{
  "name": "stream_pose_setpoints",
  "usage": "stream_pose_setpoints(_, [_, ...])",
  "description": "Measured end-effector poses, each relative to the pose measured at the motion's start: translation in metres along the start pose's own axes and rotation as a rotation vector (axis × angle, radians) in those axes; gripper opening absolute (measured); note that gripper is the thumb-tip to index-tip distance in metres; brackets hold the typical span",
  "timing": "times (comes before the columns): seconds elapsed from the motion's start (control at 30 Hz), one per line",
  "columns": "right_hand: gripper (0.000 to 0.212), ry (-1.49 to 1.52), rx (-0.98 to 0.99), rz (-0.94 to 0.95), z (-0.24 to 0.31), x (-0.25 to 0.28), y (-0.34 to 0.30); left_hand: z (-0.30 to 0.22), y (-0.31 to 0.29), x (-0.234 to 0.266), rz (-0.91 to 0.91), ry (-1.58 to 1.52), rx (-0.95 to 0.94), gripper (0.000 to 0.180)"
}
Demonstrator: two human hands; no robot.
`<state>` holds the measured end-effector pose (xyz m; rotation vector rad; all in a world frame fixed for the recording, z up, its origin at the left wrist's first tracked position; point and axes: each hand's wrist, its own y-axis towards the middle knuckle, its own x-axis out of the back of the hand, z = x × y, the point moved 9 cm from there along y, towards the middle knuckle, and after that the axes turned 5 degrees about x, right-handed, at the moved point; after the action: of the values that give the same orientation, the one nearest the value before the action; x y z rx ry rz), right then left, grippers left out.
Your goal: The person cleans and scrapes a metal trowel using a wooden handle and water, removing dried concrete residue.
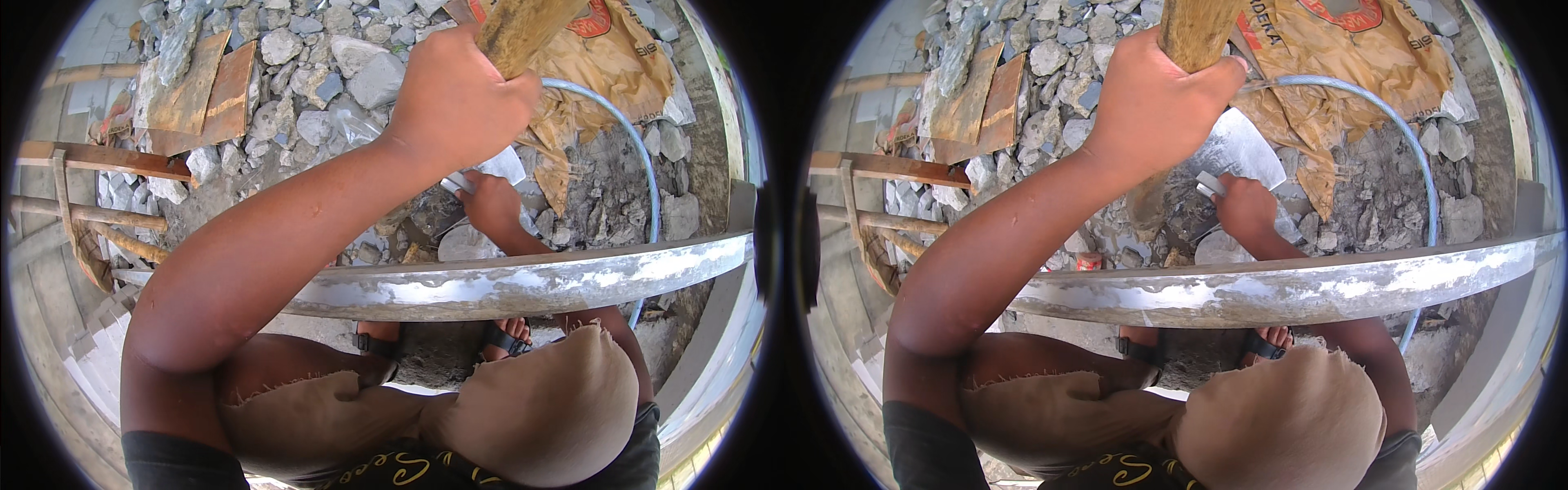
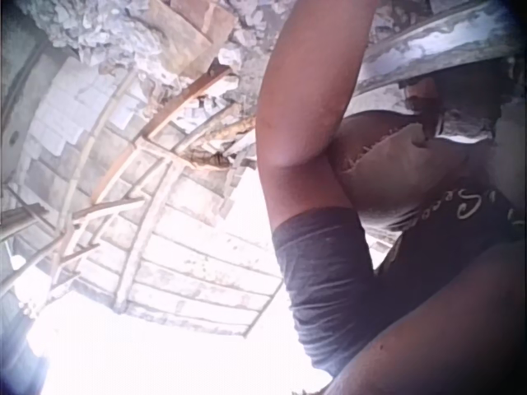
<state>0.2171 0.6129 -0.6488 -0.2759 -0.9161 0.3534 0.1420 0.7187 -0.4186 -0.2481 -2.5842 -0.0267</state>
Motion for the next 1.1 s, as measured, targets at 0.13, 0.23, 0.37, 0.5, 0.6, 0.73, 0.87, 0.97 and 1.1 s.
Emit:
stream_pose_setpoints(0.13, [0.021, -0.063, 0.115, -0.075, 0.016, -0.012, -0.017, -0.001, -0.001, 0.001, -0.040, 0.018, -0.022, 0.028])
stream_pose_setpoints(0.23, [0.021, -0.168, 0.007, -0.180, -0.023, 0.023, 0.015, 0.002, 0.001, -0.005, -0.022, 0.021, -0.051, 0.024])
stream_pose_setpoints(0.37, [0.017, -0.257, 0.227, -0.017, 0.028, -0.027, -0.011, 0.002, -0.003, -0.004, 0.011, 0.016, 0.009, 0.023])
stream_pose_setpoints(0.5, [0.027, -0.138, 0.091, -0.063, 0.001, 0.003, 0.005, 0.005, 0.000, -0.007, 0.030, -0.010, 0.029, 0.023])
stream_pose_setpoints(0.6, [0.025, -0.186, 0.147, -0.068, 0.020, -0.022, -0.013, 0.006, -0.003, -0.007, 0.028, 0.004, 0.034, 0.023])
stream_pose_setpoints(0.73, [0.025, -0.211, 0.152, -0.070, 0.007, -0.016, 0.005, 0.005, 0.001, -0.006, 0.024, 0.025, -0.026, 0.024])
stream_pose_setpoints(0.87, [0.023, -0.212, 0.186, -0.125, 0.006, -0.005, -0.007, 0.003, 0.003, -0.007, 0.012, -0.016, 0.023, 0.024])
stream_pose_setpoints(0.97, [0.023, -0.167, 0.094, -0.128, -0.016, 0.001, 0.016, 0.004, 0.005, -0.001, -0.043, 0.043, -0.062, 0.025])
stream_pose_setpoints(1.1, [0.021, -0.161, 0.268, -0.085, 0.020, -0.019, -0.016, -0.001, 0.007, 0.004, -0.082, 0.068, -0.090, 0.027])
